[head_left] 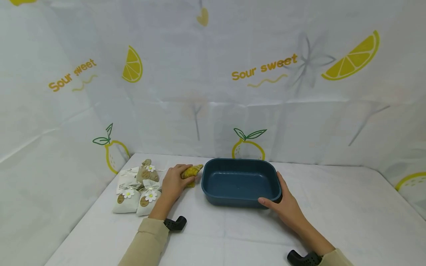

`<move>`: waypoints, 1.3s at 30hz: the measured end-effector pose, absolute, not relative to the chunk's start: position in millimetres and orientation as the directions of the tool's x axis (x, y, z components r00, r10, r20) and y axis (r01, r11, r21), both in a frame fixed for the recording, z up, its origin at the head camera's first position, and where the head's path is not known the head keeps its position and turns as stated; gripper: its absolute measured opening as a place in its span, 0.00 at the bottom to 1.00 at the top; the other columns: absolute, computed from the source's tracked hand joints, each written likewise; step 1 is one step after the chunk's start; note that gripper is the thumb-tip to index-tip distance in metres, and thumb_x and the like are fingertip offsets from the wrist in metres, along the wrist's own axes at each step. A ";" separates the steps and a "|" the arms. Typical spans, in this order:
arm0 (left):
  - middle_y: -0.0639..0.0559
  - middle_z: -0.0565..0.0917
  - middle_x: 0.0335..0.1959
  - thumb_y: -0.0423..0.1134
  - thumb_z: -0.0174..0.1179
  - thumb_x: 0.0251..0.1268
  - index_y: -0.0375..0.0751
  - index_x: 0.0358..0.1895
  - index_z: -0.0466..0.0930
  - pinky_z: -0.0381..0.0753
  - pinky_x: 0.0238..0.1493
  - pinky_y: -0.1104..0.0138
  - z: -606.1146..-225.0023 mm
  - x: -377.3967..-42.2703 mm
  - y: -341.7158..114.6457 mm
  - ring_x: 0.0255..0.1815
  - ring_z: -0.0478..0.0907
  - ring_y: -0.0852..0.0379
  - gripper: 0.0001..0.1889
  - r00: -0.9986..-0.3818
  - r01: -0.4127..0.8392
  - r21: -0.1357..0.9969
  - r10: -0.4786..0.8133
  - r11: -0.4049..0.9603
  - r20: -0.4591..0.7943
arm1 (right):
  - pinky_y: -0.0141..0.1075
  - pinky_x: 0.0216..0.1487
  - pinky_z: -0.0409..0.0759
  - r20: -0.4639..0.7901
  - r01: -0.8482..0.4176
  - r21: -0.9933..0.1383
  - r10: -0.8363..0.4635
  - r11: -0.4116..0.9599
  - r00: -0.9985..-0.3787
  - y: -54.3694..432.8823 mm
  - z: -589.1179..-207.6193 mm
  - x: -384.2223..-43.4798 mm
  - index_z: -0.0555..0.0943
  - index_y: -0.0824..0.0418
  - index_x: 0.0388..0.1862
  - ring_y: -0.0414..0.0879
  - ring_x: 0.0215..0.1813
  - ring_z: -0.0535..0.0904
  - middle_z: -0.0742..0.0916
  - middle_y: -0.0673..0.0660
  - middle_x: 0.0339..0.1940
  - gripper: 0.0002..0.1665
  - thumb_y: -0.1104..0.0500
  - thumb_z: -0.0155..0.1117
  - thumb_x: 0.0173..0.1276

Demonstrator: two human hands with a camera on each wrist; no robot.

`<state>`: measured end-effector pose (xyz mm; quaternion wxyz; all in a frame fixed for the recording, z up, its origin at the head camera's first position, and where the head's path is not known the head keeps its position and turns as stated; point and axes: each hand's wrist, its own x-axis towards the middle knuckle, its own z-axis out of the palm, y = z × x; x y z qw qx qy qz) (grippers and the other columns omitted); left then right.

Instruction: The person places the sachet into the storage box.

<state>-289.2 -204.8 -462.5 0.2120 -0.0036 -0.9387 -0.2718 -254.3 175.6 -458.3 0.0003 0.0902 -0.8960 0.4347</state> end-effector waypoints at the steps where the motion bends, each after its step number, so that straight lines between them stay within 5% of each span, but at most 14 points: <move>1: 0.46 0.85 0.59 0.53 0.73 0.58 0.51 0.60 0.85 0.80 0.61 0.49 -462.2 -289.6 -204.7 0.58 0.81 0.43 0.26 -0.904 0.125 0.515 -0.117 0.848 0.412 | 0.71 0.72 0.61 0.080 -0.163 -0.778 -0.162 0.606 -0.984 175.9 -458.5 -254.2 0.33 0.48 0.85 0.71 0.82 0.52 0.52 0.68 0.84 0.69 0.37 0.71 0.63; 12: 0.48 0.84 0.60 0.55 0.73 0.56 0.53 0.62 0.84 0.79 0.60 0.51 -442.7 -285.3 -195.0 0.59 0.81 0.45 0.29 -0.875 0.185 0.580 -0.136 0.793 0.465 | 0.71 0.72 0.62 0.074 -0.157 -0.784 -0.160 0.601 -0.984 175.0 -457.2 -253.5 0.32 0.48 0.85 0.71 0.82 0.53 0.52 0.68 0.84 0.69 0.38 0.70 0.64; 39: 0.53 0.85 0.57 0.51 0.76 0.50 0.51 0.60 0.85 0.82 0.55 0.55 -413.9 -284.0 -130.9 0.57 0.81 0.50 0.30 -0.824 0.460 0.536 0.115 0.708 0.555 | 0.71 0.70 0.64 0.070 -0.158 -0.784 -0.167 0.601 -0.983 176.6 -458.6 -252.8 0.32 0.48 0.85 0.72 0.80 0.54 0.53 0.70 0.84 0.69 0.38 0.71 0.64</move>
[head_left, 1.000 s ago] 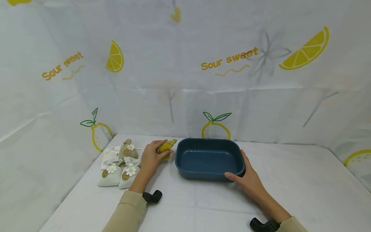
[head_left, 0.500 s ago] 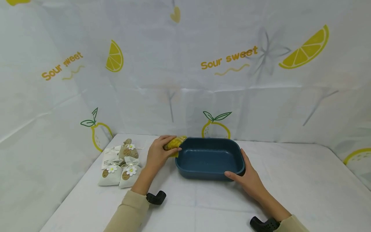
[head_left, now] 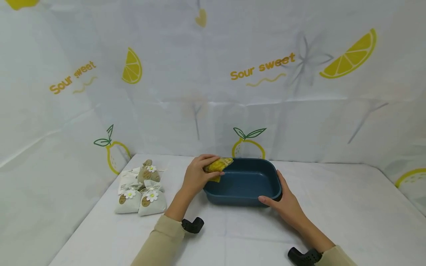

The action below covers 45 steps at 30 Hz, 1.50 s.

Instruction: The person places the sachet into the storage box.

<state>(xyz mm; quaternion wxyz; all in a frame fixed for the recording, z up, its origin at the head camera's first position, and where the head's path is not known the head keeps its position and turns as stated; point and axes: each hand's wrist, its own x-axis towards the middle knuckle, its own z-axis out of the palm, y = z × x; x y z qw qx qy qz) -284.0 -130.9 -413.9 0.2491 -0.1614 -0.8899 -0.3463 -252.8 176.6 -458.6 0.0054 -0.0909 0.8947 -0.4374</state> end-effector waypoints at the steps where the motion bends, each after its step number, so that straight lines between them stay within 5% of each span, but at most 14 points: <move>1: 0.54 0.84 0.58 0.52 0.76 0.51 0.52 0.61 0.85 0.82 0.55 0.55 -414.5 -285.0 -128.4 0.57 0.81 0.50 0.30 -0.829 0.460 0.545 0.119 0.701 0.547 | 0.71 0.70 0.64 0.065 -0.154 -0.785 -0.167 0.600 -0.984 175.9 -458.7 -252.9 0.32 0.49 0.85 0.72 0.80 0.54 0.53 0.70 0.84 0.69 0.39 0.71 0.64; 22: 0.51 0.79 0.66 0.46 0.72 0.62 0.54 0.64 0.81 0.74 0.70 0.53 -414.8 -294.5 -99.5 0.67 0.74 0.47 0.26 -0.890 0.454 0.470 0.355 0.758 0.287 | 0.70 0.71 0.63 0.052 -0.138 -0.787 -0.158 0.601 -0.986 172.4 -458.7 -250.0 0.34 0.49 0.85 0.72 0.81 0.54 0.53 0.69 0.84 0.69 0.39 0.71 0.63; 29: 0.52 0.79 0.65 0.47 0.71 0.63 0.55 0.64 0.81 0.75 0.68 0.54 -413.7 -292.8 -96.4 0.68 0.73 0.47 0.25 -0.907 0.422 0.477 0.351 0.771 0.234 | 0.71 0.72 0.62 0.055 -0.135 -0.787 -0.149 0.602 -0.987 175.1 -458.8 -250.5 0.32 0.48 0.85 0.72 0.81 0.53 0.52 0.68 0.84 0.69 0.39 0.71 0.64; 40: 0.53 0.77 0.69 0.58 0.70 0.59 0.58 0.65 0.80 0.76 0.68 0.54 -414.8 -293.4 -93.5 0.69 0.74 0.49 0.30 -0.926 0.376 0.335 0.341 0.864 0.161 | 0.71 0.71 0.63 0.082 -0.162 -0.783 -0.159 0.600 -0.984 174.7 -458.8 -251.5 0.33 0.48 0.85 0.72 0.81 0.54 0.53 0.69 0.84 0.68 0.39 0.70 0.64; 45: 0.55 0.80 0.65 0.59 0.71 0.58 0.59 0.63 0.82 0.81 0.62 0.56 -415.7 -291.8 -92.4 0.64 0.78 0.51 0.29 -0.935 0.355 0.262 0.333 0.897 0.123 | 0.62 0.74 0.66 0.129 -0.210 -0.797 -0.180 0.567 -0.975 175.4 -459.4 -250.5 0.35 0.53 0.85 0.68 0.81 0.58 0.56 0.70 0.83 0.63 0.42 0.68 0.69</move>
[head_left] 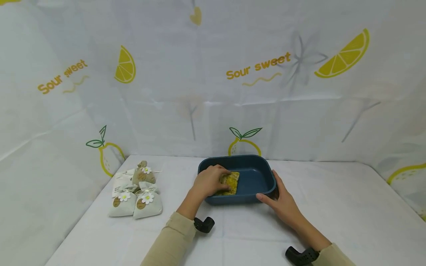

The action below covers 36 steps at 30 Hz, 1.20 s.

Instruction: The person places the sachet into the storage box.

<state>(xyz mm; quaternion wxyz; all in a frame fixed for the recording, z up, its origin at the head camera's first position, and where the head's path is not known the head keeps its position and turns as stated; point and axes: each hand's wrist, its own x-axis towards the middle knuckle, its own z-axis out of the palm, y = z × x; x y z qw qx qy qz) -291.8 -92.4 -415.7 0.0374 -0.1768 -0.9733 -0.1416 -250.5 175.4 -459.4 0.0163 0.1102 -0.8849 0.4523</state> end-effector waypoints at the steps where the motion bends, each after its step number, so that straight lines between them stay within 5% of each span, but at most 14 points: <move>1: 0.55 0.81 0.64 0.59 0.71 0.58 0.59 0.63 0.82 0.81 0.61 0.56 -415.8 -291.7 -92.7 0.63 0.79 0.51 0.28 -0.936 0.352 0.262 0.331 0.899 0.122 | 0.59 0.74 0.66 0.140 -0.222 -0.801 -0.186 0.557 -0.972 175.2 -459.7 -250.8 0.36 0.54 0.85 0.67 0.80 0.59 0.56 0.70 0.83 0.63 0.43 0.68 0.69; 13: 0.49 0.77 0.68 0.49 0.67 0.68 0.49 0.64 0.81 0.76 0.68 0.51 -399.8 -288.4 -101.7 0.70 0.74 0.47 0.24 -0.920 0.390 0.500 0.311 0.773 0.237 | 0.64 0.71 0.68 0.180 -0.261 -0.788 -0.197 0.557 -0.964 176.2 -463.3 -251.0 0.41 0.50 0.85 0.70 0.77 0.64 0.57 0.71 0.83 0.57 0.43 0.66 0.72; 23: 0.45 0.75 0.70 0.49 0.68 0.66 0.49 0.67 0.78 0.75 0.69 0.46 -382.0 -281.3 -172.0 0.72 0.72 0.42 0.27 -0.955 0.238 0.477 0.116 0.846 0.271 | 0.62 0.68 0.73 0.196 -0.275 -0.786 -0.198 0.554 -0.960 173.8 -462.6 -251.2 0.46 0.54 0.83 0.70 0.72 0.71 0.64 0.74 0.77 0.54 0.44 0.67 0.71; 36: 0.39 0.72 0.73 0.42 0.73 0.61 0.43 0.68 0.76 0.69 0.71 0.41 -392.8 -271.0 -262.1 0.74 0.67 0.35 0.31 -0.894 0.255 0.522 -0.008 0.814 0.448 | 0.63 0.70 0.70 0.207 -0.292 -0.793 -0.214 0.535 -0.955 174.2 -462.8 -253.3 0.46 0.57 0.83 0.72 0.74 0.68 0.63 0.75 0.78 0.54 0.45 0.67 0.71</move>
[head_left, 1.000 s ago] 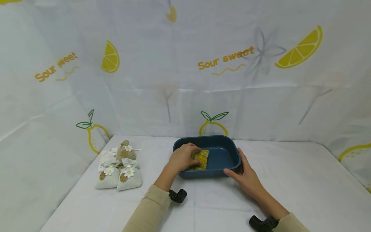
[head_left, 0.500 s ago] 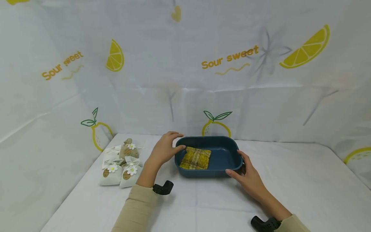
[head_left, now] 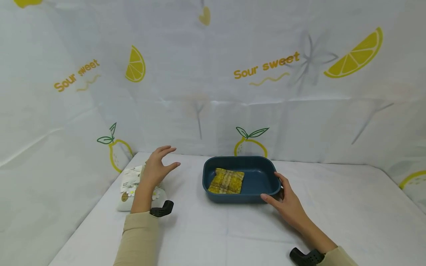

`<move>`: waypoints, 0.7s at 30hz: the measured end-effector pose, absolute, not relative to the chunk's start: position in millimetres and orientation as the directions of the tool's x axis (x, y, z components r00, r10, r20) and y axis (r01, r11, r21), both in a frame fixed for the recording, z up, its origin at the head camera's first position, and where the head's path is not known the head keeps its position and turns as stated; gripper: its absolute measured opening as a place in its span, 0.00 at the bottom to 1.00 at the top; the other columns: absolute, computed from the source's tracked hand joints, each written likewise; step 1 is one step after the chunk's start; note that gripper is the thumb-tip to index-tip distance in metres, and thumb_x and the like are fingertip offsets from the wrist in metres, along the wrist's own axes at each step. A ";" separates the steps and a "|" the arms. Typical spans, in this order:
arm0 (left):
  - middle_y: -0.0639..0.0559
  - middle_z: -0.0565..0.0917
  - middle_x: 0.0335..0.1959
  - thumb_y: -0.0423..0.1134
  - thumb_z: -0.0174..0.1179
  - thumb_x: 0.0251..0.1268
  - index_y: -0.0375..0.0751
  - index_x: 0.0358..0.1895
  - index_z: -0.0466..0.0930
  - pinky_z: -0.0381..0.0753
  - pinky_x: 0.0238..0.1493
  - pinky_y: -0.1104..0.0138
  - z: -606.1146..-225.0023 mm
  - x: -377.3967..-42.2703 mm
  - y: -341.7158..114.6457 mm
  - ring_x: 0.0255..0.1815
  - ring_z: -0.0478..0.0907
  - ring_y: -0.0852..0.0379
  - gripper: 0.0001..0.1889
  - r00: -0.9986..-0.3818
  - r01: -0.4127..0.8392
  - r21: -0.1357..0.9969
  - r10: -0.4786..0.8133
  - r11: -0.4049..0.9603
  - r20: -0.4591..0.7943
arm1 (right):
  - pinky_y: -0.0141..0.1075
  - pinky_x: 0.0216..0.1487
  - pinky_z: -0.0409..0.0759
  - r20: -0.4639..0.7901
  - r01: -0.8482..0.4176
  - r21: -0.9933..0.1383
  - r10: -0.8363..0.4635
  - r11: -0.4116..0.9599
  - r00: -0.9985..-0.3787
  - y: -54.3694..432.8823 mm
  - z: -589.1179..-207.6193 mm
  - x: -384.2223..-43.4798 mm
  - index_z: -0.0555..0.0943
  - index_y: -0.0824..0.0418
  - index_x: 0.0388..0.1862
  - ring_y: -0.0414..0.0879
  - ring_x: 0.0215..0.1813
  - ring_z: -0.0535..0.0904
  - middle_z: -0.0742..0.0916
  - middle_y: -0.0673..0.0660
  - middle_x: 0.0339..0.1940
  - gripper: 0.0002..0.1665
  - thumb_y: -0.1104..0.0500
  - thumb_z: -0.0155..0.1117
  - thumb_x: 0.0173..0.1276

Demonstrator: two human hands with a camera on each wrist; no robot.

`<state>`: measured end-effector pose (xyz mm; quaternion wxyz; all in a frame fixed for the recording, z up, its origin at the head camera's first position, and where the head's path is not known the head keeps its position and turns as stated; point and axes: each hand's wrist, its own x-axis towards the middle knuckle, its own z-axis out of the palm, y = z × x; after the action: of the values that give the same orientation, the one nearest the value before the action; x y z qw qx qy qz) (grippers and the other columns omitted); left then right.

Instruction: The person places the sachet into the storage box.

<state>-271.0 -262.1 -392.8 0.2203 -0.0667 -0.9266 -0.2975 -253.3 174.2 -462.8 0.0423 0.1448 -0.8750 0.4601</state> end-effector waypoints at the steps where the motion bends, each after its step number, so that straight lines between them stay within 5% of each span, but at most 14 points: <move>1: 0.39 0.71 0.73 0.42 0.72 0.62 0.43 0.68 0.76 0.68 0.72 0.40 -396.4 -271.1 -268.0 0.75 0.66 0.35 0.31 -0.896 0.239 0.531 -0.026 0.813 0.443 | 0.63 0.70 0.70 0.204 -0.288 -0.794 -0.212 0.535 -0.956 174.2 -462.8 -253.6 0.46 0.57 0.83 0.72 0.74 0.68 0.63 0.75 0.78 0.54 0.45 0.67 0.71; 12: 0.37 0.58 0.81 0.51 0.71 0.62 0.45 0.74 0.69 0.60 0.73 0.34 -421.6 -271.9 -303.6 0.79 0.55 0.29 0.38 -0.931 0.034 0.548 -0.172 0.836 0.321 | 0.63 0.69 0.72 0.196 -0.277 -0.790 -0.204 0.546 -0.959 173.3 -464.5 -253.9 0.45 0.57 0.83 0.71 0.73 0.70 0.63 0.74 0.78 0.55 0.44 0.66 0.71; 21: 0.32 0.55 0.80 0.53 0.70 0.61 0.44 0.79 0.61 0.64 0.71 0.35 -426.5 -273.7 -313.1 0.76 0.60 0.26 0.45 -0.972 -0.099 0.545 -0.198 0.832 0.125 | 0.63 0.68 0.73 0.207 -0.290 -0.783 -0.209 0.550 -0.956 172.8 -461.8 -252.6 0.46 0.56 0.83 0.71 0.71 0.72 0.65 0.74 0.77 0.54 0.46 0.66 0.71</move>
<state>-273.7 -313.1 -426.5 0.0883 0.0780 -0.9531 -0.2788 -252.6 172.8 -461.8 0.0446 0.1420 -0.8792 0.4527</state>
